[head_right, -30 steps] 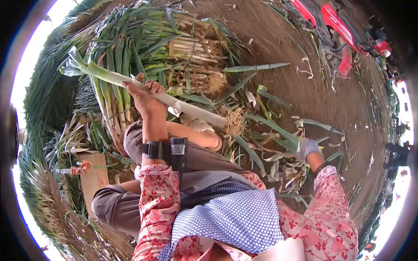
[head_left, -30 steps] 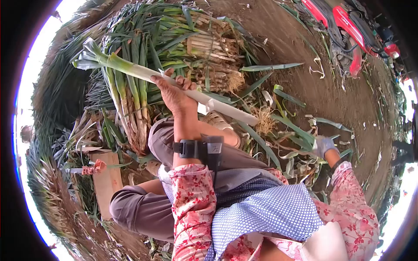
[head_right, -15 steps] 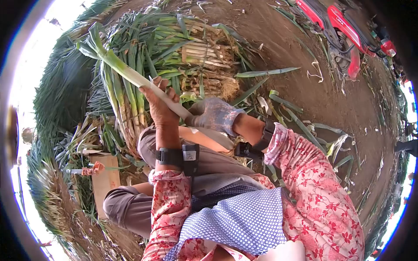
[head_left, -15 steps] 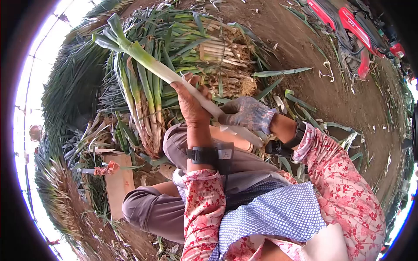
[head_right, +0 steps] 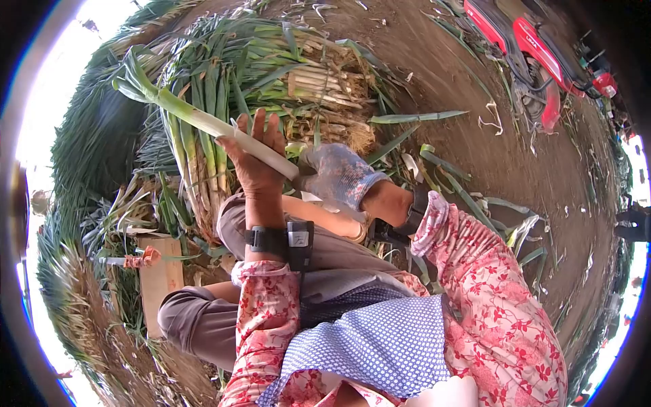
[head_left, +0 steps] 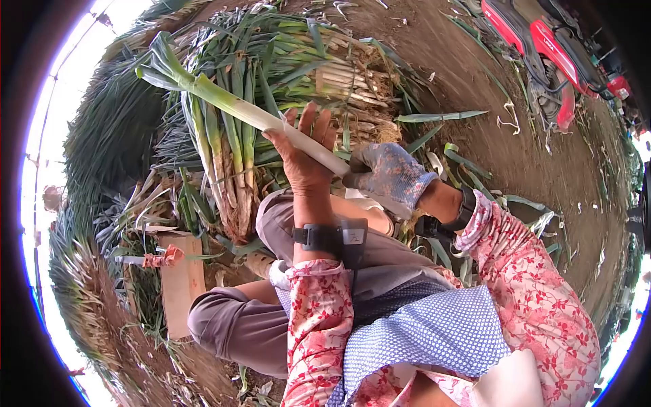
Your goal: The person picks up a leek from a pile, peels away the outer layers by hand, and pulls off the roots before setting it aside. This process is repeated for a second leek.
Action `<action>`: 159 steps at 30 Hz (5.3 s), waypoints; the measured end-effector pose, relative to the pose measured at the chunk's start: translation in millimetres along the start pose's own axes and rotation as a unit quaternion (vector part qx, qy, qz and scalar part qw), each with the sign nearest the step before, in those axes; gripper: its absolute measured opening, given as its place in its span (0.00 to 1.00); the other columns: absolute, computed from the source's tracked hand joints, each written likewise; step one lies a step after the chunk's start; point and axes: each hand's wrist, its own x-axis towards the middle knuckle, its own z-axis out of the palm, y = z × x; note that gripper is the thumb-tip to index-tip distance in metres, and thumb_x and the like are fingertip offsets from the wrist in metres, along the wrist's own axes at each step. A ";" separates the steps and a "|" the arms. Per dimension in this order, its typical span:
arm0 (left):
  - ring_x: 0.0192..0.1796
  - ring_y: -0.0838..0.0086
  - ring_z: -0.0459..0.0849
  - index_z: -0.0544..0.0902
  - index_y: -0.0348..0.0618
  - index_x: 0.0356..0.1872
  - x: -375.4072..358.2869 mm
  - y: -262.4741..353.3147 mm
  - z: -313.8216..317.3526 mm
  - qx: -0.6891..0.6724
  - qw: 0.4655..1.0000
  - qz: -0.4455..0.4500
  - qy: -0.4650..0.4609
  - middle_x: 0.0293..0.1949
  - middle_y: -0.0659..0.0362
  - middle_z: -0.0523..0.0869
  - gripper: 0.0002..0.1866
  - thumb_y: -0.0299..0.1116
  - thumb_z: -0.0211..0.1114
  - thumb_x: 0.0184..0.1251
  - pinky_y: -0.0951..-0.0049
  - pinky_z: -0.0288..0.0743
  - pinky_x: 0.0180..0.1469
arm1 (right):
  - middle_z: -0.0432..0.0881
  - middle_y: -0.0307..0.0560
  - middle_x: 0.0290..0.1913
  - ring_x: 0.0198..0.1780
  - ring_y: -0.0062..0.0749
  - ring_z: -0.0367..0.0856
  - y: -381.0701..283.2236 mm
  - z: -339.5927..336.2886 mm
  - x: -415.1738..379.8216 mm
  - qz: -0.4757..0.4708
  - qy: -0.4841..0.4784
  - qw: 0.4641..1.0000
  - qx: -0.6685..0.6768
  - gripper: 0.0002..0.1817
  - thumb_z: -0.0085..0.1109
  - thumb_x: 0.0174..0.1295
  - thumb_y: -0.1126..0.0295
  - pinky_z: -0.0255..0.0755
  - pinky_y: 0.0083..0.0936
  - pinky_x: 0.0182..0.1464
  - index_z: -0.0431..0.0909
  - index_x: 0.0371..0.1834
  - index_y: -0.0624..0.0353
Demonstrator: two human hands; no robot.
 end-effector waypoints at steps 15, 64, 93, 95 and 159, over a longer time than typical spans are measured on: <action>0.29 0.78 0.70 0.64 0.52 0.56 3.0 -2.2 -6.2 0.052 0.998 0.006 -0.022 0.47 0.61 0.75 0.34 0.66 0.49 0.57 0.82 0.63 0.21 | 0.79 0.42 0.24 0.26 0.22 0.74 -7.2 -8.8 30.8 0.082 -0.094 0.990 0.066 0.19 0.64 0.48 0.55 0.69 0.23 0.32 0.81 0.32 0.61; 0.20 0.81 0.71 0.78 0.36 0.26 -9.2 -29.1 -19.5 0.232 0.962 -0.068 0.127 0.21 0.62 0.76 0.08 0.30 0.58 0.61 0.83 0.67 0.24 | 0.77 0.62 0.27 0.33 0.58 0.76 49.3 11.6 -28.5 0.009 0.132 0.988 -0.084 0.17 0.56 0.48 0.68 0.70 0.44 0.34 0.70 0.43 0.60; 0.15 0.86 0.65 0.71 0.40 0.25 -115.7 14.1 49.3 0.470 0.845 -0.174 -0.187 0.14 0.67 0.69 0.12 0.34 0.50 0.68 0.83 0.56 0.15 | 0.76 0.37 0.28 0.27 0.18 0.72 78.0 12.1 -31.6 0.101 0.063 0.963 0.242 0.16 0.59 0.50 0.69 0.68 0.17 0.30 0.74 0.42 0.65; 0.16 0.85 0.68 0.73 0.37 0.30 -121.2 23.5 43.9 0.466 0.836 -0.207 -0.202 0.18 0.64 0.72 0.09 0.31 0.51 0.67 0.83 0.60 0.17 | 0.76 0.36 0.27 0.25 0.16 0.71 70.7 6.0 -32.9 0.174 0.023 0.932 0.316 0.16 0.59 0.50 0.70 0.67 0.14 0.28 0.74 0.42 0.64; 0.33 0.82 0.77 0.72 0.40 0.34 -109.9 -0.4 17.7 0.149 0.975 -0.163 -0.028 0.30 0.64 0.77 0.02 0.27 0.55 0.65 0.80 0.75 0.38 | 0.78 0.40 0.28 0.23 0.16 0.75 29.9 -12.6 -38.8 0.223 -0.030 0.858 0.462 0.16 0.47 0.64 0.63 0.69 0.13 0.21 0.74 0.46 0.64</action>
